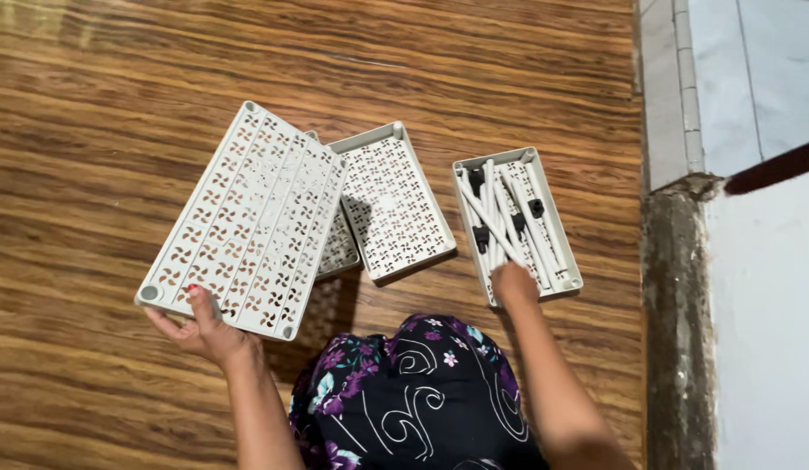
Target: The person assembles a multi-tier plastic storage rack by inserting white plastic poles into the corners of perforated trays and attaching black connectors. The person arranges the trays, inserts the poles, and stacks the trays to form a vertical rack structure.
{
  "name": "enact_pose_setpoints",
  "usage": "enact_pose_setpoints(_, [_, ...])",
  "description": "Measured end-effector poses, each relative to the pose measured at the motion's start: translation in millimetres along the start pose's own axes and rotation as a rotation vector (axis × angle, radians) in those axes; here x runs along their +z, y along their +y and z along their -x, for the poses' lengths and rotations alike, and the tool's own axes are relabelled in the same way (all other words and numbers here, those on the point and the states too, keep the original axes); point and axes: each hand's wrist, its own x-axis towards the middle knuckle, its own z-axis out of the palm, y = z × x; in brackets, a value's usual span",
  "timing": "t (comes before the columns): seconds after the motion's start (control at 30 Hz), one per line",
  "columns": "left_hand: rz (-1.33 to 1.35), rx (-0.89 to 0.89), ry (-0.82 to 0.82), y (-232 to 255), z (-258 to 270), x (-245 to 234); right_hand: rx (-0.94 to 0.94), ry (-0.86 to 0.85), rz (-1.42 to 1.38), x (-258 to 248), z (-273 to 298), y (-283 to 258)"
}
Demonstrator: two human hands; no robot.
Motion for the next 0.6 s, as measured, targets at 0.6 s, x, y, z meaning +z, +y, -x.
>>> enact_pose_setpoints(0.6, [-0.738,0.456,-0.092,50,-27,-16,-0.253,0.032,-1.441,11,-33,-48])
